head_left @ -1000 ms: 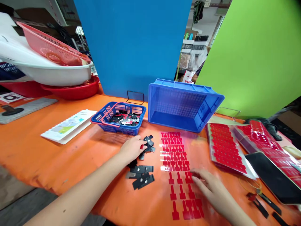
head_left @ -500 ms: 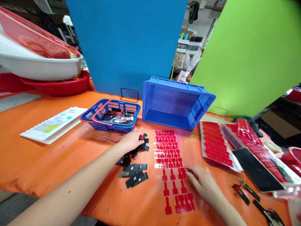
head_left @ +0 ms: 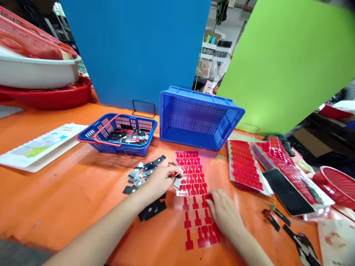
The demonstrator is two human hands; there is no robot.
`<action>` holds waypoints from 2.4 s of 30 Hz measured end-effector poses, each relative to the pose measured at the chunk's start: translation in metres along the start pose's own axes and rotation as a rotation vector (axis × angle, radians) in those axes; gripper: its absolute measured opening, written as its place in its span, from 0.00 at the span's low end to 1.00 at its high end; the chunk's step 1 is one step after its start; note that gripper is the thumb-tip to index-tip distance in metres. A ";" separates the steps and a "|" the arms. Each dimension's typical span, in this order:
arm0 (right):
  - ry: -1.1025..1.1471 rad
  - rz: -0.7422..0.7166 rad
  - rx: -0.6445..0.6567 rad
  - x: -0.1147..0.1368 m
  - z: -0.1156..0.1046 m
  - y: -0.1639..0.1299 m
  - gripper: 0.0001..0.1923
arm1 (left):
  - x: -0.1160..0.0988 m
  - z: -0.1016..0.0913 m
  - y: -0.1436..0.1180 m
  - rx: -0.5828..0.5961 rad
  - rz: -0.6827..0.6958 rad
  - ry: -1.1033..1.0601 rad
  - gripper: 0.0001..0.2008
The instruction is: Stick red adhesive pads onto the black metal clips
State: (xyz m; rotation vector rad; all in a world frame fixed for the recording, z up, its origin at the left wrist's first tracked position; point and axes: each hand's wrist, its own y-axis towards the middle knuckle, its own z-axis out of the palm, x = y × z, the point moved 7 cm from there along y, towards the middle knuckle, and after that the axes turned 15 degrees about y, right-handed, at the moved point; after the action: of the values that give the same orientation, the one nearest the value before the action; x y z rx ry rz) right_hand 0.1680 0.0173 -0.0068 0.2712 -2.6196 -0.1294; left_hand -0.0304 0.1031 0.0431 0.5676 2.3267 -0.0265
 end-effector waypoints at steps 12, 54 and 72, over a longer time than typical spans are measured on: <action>-0.016 0.034 -0.114 0.009 0.003 -0.011 0.10 | -0.017 0.074 -0.026 0.203 -0.492 -0.969 0.09; 0.084 0.322 -0.163 -0.043 -0.042 0.032 0.18 | -0.014 0.113 -0.024 0.333 -0.680 -1.005 0.16; -0.002 -0.018 -0.129 0.007 0.006 -0.011 0.11 | -0.013 0.113 -0.026 0.345 -0.675 -0.970 0.10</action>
State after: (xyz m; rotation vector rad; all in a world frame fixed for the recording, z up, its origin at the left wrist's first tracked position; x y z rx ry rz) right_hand 0.1605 0.0051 -0.0106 0.2493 -2.5979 -0.3030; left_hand 0.0411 0.0539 -0.0348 -0.1164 1.4446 -0.8349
